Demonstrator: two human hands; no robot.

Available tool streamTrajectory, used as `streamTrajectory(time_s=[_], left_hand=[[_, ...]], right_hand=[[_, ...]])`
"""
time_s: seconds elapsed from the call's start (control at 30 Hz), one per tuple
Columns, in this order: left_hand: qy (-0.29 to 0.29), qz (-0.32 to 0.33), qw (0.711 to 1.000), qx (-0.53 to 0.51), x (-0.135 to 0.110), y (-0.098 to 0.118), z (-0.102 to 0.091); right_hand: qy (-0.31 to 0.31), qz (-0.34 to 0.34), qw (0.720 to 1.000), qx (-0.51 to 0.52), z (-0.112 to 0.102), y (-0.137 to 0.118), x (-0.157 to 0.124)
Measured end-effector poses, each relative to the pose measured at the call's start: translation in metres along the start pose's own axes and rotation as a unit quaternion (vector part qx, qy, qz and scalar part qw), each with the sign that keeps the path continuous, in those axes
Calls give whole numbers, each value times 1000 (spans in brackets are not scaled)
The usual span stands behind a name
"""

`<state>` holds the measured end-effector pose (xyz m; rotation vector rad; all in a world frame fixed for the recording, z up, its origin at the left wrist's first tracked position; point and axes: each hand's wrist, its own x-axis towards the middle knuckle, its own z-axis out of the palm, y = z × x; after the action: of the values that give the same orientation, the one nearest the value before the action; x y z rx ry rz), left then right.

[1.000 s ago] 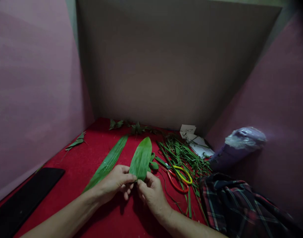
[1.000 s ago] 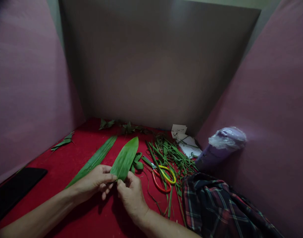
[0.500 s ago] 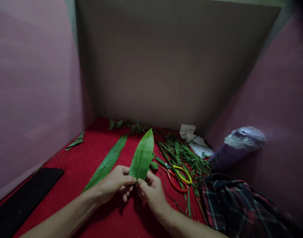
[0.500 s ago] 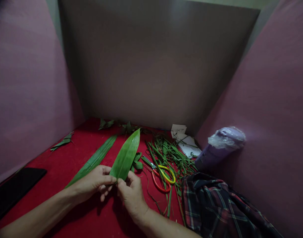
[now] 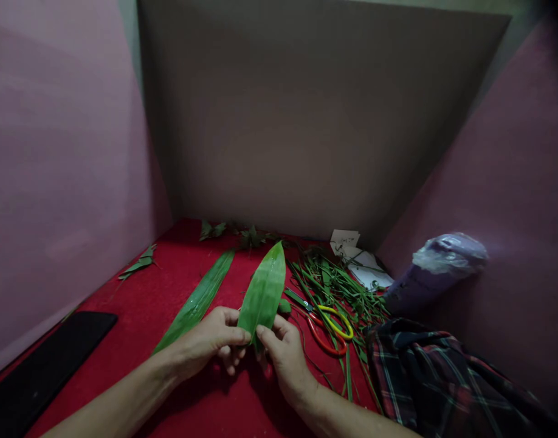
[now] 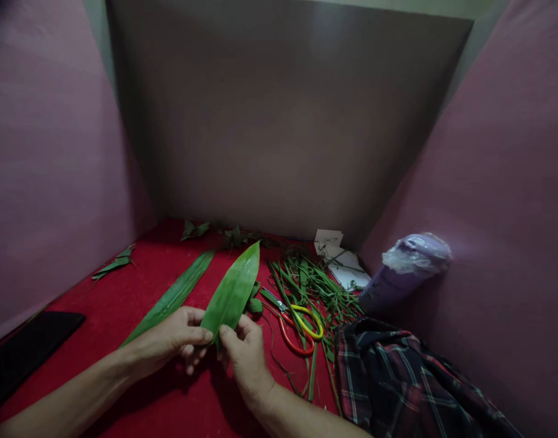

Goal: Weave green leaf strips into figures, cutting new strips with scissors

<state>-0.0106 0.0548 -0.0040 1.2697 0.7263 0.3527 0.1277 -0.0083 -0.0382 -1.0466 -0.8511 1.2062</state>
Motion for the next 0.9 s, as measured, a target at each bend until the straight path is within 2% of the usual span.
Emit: streamTrajectory(time_s=[0.23,0.47,0.77,0.9], left_hand=[[11,22,998,-65,4,-1,1],[-40,7,992,-119,8,-8,-2],[-25,29,992,-118,4,-3,-1],[-27,30,994,-97,1,-1,3]], right_hand=[[-19,5,1000,0,2,-1,-1],[-32,-2,999,-1,2,1,-2],[-42,0,999,9,4,-2,-3],[-25,-25,999,30,2,-1,-2]])
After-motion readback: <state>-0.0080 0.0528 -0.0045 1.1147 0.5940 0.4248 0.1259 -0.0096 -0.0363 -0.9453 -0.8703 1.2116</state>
